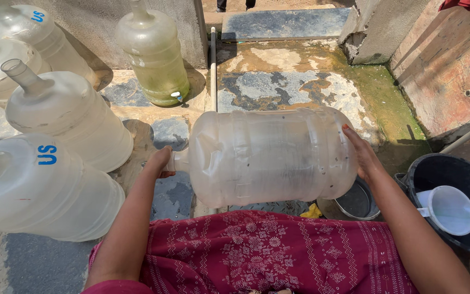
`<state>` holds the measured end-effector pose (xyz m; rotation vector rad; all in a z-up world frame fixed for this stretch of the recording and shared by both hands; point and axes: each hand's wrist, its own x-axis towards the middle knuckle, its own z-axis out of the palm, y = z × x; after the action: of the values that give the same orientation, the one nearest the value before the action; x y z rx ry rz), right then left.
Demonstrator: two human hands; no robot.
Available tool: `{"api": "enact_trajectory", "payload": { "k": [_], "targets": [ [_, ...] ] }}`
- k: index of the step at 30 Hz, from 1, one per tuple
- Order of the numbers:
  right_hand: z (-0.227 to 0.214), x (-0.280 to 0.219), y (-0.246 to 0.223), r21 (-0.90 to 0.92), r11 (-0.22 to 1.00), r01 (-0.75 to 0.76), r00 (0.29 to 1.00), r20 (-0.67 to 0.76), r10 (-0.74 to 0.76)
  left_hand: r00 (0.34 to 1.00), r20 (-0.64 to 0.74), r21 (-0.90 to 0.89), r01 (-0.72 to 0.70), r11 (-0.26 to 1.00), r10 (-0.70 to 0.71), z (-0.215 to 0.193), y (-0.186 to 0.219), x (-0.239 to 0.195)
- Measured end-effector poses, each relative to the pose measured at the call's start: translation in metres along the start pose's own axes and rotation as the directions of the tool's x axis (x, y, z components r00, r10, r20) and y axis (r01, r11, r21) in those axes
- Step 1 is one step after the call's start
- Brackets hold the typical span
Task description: The recorder is rinsing out a large plastic water jug. They move the jug under a tap, add water and a small amount of green liquid from a cup, swirl it around to wash the interior, and then pour the contents out.
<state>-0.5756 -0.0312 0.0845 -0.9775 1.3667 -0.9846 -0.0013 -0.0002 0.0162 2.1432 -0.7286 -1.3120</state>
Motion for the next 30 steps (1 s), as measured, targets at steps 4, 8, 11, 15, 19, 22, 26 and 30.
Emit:
{"api": "enact_trajectory", "payload": {
  "k": [4,8,11,15,19,22,26,30],
  "targets": [
    [-0.006,0.002,0.003,0.066,0.995,0.073,0.997,0.003,-0.073,0.995,-0.064,-0.068,-0.086,0.994,0.081,-0.004,0.008,-0.008],
    [-0.024,-0.004,-0.009,0.238,0.881,0.410,0.902,0.035,-0.429,0.819,-0.191,-0.260,-0.574,0.777,0.541,-0.027,0.029,-0.025],
    [-0.034,-0.005,-0.025,0.531,0.718,0.450,0.790,0.139,-0.597,0.569,-0.199,-0.408,-0.789,0.460,0.798,-0.042,0.043,-0.033],
    [-0.022,-0.003,-0.022,0.337,0.780,0.527,0.816,0.054,-0.575,0.954,0.032,-0.544,-0.232,0.806,0.297,-0.031,0.041,-0.026],
    [-0.024,0.001,-0.005,0.067,0.887,0.458,0.883,0.084,-0.462,0.987,0.051,-0.396,-0.118,0.911,0.150,-0.004,0.012,-0.003],
    [-0.029,0.008,0.009,-0.011,0.969,0.247,0.969,0.033,-0.246,0.994,0.053,-0.308,-0.078,0.948,0.099,-0.002,-0.003,0.014],
    [-0.030,0.008,0.019,-0.069,0.993,0.091,0.996,-0.008,-0.091,0.997,0.047,-0.247,-0.048,0.968,0.061,-0.002,-0.007,0.014],
    [-0.032,-0.001,0.001,0.170,0.923,0.346,0.926,0.095,-0.364,0.959,-0.065,-0.355,-0.282,0.891,0.277,-0.019,0.022,-0.009]
  ]
}}
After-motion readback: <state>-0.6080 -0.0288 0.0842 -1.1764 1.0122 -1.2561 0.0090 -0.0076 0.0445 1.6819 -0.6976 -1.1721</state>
